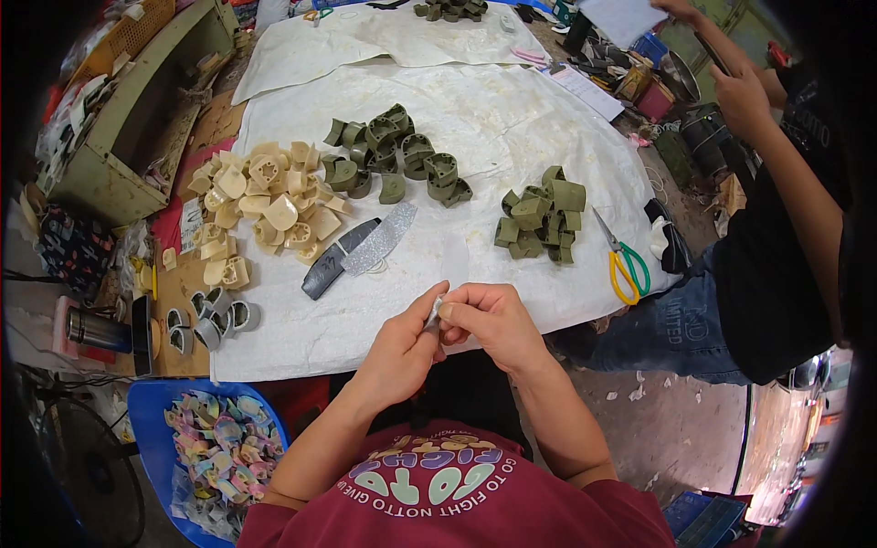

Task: The person wraps small green plastic parts with silver tape, one at a time, at a cluttered workbench. They pick up a part, tear off a strip of tape, wrap it around the part, and place the finished item on the table.

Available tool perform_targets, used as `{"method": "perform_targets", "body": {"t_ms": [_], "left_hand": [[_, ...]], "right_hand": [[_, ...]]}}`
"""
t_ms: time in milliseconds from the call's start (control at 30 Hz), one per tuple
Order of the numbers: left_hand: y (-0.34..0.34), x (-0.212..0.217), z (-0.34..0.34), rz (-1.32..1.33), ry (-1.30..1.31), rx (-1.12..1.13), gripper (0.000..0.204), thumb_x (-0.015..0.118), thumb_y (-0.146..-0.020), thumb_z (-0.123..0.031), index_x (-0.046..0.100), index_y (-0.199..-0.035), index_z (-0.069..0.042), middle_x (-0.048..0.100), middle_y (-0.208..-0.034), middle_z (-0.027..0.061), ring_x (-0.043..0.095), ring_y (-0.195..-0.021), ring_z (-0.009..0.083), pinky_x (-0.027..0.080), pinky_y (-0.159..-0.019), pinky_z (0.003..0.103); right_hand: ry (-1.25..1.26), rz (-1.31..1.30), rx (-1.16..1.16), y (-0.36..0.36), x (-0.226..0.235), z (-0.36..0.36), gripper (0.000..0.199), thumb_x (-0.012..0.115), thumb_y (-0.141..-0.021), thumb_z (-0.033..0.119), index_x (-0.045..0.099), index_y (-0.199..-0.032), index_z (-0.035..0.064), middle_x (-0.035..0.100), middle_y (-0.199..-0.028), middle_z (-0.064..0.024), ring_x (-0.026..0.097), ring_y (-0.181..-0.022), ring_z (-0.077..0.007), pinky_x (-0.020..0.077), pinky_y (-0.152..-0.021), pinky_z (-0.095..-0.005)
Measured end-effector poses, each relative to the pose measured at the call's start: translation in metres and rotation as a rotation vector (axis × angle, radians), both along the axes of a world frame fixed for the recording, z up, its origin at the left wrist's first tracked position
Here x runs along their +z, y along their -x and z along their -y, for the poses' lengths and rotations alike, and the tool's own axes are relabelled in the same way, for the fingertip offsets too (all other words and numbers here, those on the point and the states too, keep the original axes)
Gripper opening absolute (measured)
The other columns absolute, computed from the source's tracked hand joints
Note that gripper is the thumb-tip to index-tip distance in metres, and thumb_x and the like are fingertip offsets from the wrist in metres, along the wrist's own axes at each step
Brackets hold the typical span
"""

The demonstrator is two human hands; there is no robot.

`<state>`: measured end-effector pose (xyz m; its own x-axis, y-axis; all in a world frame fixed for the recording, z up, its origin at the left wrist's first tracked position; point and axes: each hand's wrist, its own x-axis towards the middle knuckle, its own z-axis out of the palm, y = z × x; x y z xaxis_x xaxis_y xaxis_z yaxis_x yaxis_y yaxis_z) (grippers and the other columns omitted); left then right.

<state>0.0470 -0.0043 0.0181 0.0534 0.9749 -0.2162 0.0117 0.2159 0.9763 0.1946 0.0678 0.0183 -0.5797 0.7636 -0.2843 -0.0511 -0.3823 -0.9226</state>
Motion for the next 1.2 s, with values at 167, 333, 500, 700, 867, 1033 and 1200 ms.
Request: {"method": "perform_targets", "body": {"t_ms": [167, 333, 500, 700, 867, 1033, 1200], "left_hand": [[0.004, 0.003, 0.0, 0.167, 0.059, 0.003, 0.053, 0.04, -0.089, 0.0, 0.039, -0.142, -0.002, 0.059, -0.097, 0.0042, 0.057, -0.078, 0.0105, 0.05, -0.071, 0.026], [0.007, -0.001, 0.0, 0.223, 0.063, -0.037, 0.055, 0.037, -0.09, -0.003, 0.033, -0.145, -0.002, 0.059, -0.094, 0.0044, 0.055, -0.075, 0.0114, 0.048, -0.07, 0.025], [0.005, -0.003, 0.001, 0.19, -0.024, 0.001, 0.046, 0.045, -0.095, -0.011, 0.042, -0.139, 0.0, 0.061, -0.098, 0.0055, 0.056, -0.079, 0.0098, 0.048, -0.07, 0.024], [0.007, -0.007, 0.001, 0.08, -0.078, 0.212, 0.025, 0.054, -0.095, -0.017, 0.064, -0.104, 0.004, 0.066, -0.086, 0.0054, 0.058, -0.075, 0.009, 0.048, -0.069, 0.024], [0.023, -0.021, -0.007, 0.513, 0.024, 0.376, 0.018, 0.056, -0.09, -0.013, 0.064, -0.082, 0.0, 0.067, -0.08, 0.0069, 0.061, -0.069, 0.0122, 0.051, -0.064, 0.027], [0.034, -0.022, -0.018, 0.521, 0.04, 0.438, 0.014, 0.054, -0.088, -0.011, 0.063, -0.089, 0.001, 0.068, -0.082, 0.0131, 0.067, -0.068, 0.0209, 0.057, -0.066, 0.035], [0.036, -0.041, -0.029, 0.425, -0.021, 0.5, 0.012, 0.056, -0.088, -0.01, 0.062, -0.09, -0.001, 0.067, -0.076, 0.0104, 0.067, -0.063, 0.02, 0.058, -0.063, 0.035]], "right_hand": [[0.058, -0.047, 0.009, 0.0, -0.001, 0.0, 0.012, 0.061, -0.089, 0.009, 0.067, -0.087, -0.0015, 0.062, -0.074, -0.0024, 0.055, -0.06, -0.0064, 0.0489, -0.054, -0.0221], [0.033, -0.032, 0.022, 0.0, 0.001, -0.001, 0.011, 0.062, -0.088, 0.009, 0.066, -0.086, -0.0008, 0.061, -0.073, -0.0024, 0.054, -0.06, -0.0068, 0.0486, -0.053, -0.0222], [-0.026, -0.063, -0.009, 0.002, -0.002, 0.001, 0.011, 0.062, -0.088, 0.009, 0.065, -0.085, -0.0008, 0.062, -0.074, -0.0024, 0.055, -0.062, -0.0064, 0.0476, -0.057, -0.0217], [-0.426, 0.087, -0.152, 0.014, -0.018, 0.013, 0.007, 0.063, -0.084, 0.007, 0.064, -0.085, 0.0001, 0.064, -0.078, -0.0029, 0.055, -0.067, -0.0064, 0.0456, -0.06, -0.022], [-0.881, -0.037, -0.217, 0.021, -0.004, 0.02, 0.004, 0.062, -0.08, 0.001, 0.063, -0.084, 0.0021, 0.066, -0.083, -0.0061, 0.056, -0.068, -0.0076, 0.0455, -0.061, -0.0222], [-0.465, -0.233, 0.144, -0.01, -0.004, 0.033, 0.004, 0.058, -0.081, -0.003, 0.061, -0.082, -0.0008, 0.065, -0.087, -0.009, 0.057, -0.066, -0.0089, 0.0452, -0.06, -0.0219], [-0.152, -0.134, 0.095, -0.082, -0.021, 0.047, 0.006, 0.055, -0.083, -0.002, 0.061, -0.08, 0.0, 0.064, -0.082, -0.0081, 0.058, -0.065, -0.0111, 0.0467, -0.058, -0.0231]]}}
